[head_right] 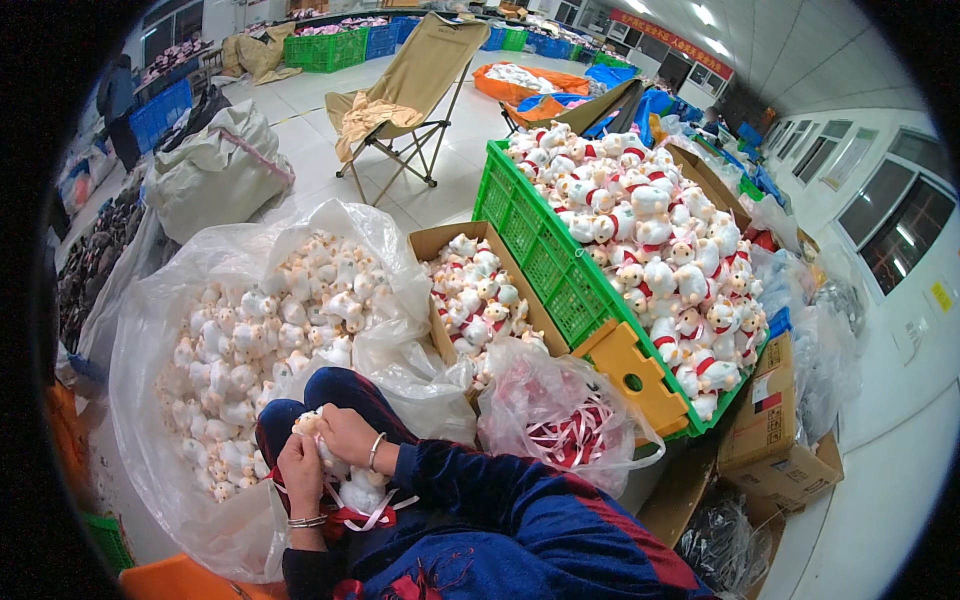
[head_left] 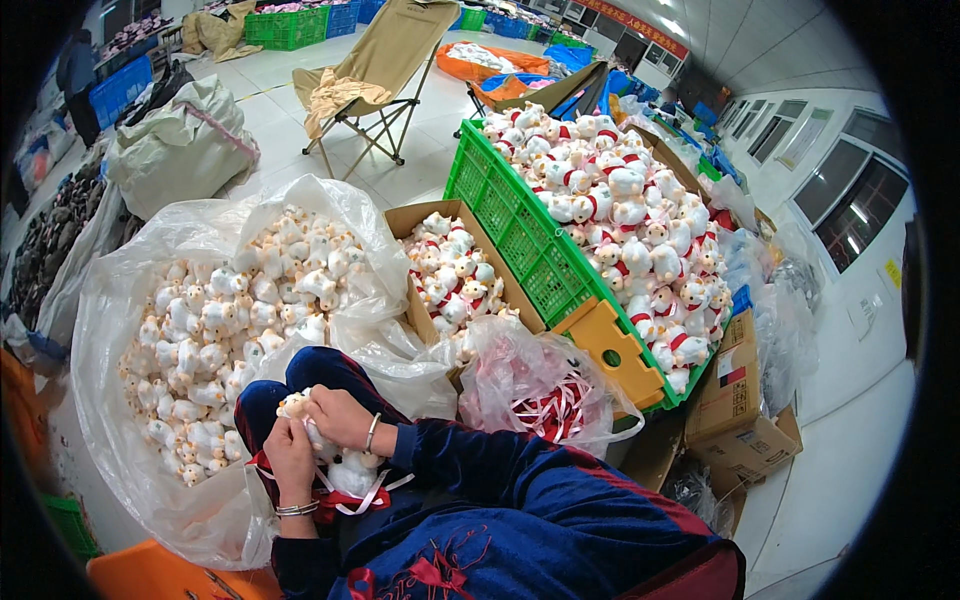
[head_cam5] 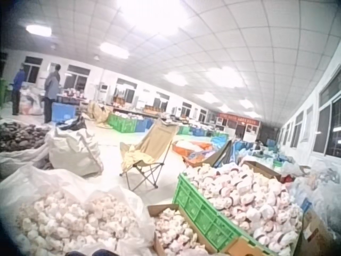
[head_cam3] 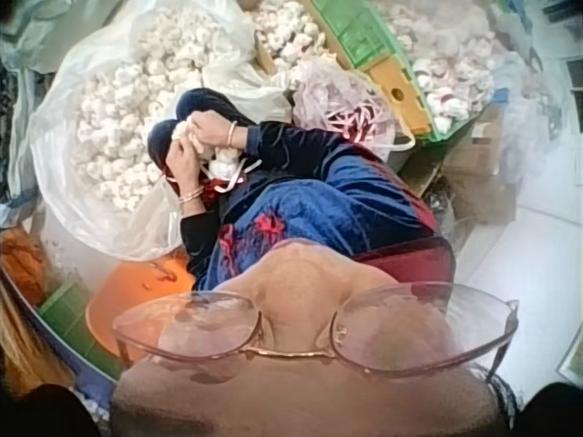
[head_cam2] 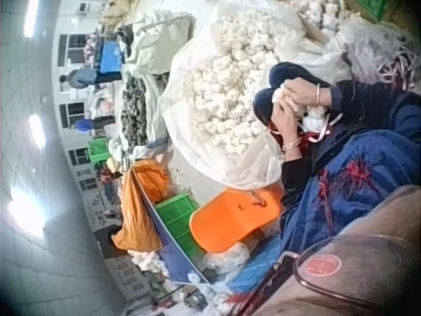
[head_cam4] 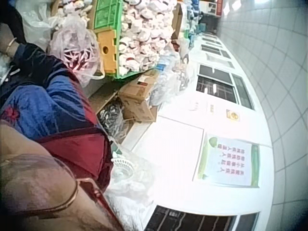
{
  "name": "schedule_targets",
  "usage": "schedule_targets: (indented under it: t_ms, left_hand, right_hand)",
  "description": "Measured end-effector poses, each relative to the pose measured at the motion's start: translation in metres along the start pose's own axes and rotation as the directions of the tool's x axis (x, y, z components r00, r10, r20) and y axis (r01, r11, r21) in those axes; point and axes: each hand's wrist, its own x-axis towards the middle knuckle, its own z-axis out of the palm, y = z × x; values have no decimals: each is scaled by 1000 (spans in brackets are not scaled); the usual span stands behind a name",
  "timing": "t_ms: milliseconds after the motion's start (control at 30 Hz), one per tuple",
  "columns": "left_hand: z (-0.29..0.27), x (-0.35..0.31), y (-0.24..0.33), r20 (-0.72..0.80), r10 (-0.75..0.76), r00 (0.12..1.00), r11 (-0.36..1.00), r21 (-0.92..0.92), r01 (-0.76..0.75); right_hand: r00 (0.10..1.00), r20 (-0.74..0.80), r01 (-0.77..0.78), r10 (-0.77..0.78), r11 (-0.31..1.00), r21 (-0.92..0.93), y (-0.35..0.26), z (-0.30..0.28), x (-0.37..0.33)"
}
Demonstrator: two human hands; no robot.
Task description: The person ties a red ribbon around the neck of a small white plush toy. They pick up the toy, wrap the ribbon, and adjust it while seated on a low chair in a workshop filled with similar toys.
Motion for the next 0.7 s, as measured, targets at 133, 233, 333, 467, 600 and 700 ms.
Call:
schedule_targets:
  t_ms: [133,233,333,467,600,700]
  left_hand:
    - [-2,0,-5,29,-36,999,999,5,36]
    - [-1,3,-11,38,-55,998,998,-18,56]
    - [-3,5,-10,56,-47,997,999,16,46]
    - [-6,4,17,53,-22,998,998,58,19]
    - [-6,4,13,34,3,999,997,80,-6]
    - [-5,4,8,29,18,999,996,86,-21]
  right_hand:
    - [979,85,-198,185,962,189,-4,-1,-3]
    - [972,124,-222,198,949,225,-9,-7,-1]
    - [988,97,-132,117,975,179,-8,-9,0]
    - [996,62,-71,63,989,130,-7,-8,0]
    - [998,55,-40,34,994,102,-2,-4,2]
    - [999,45,-27,23,994,102,-2,-4,1]
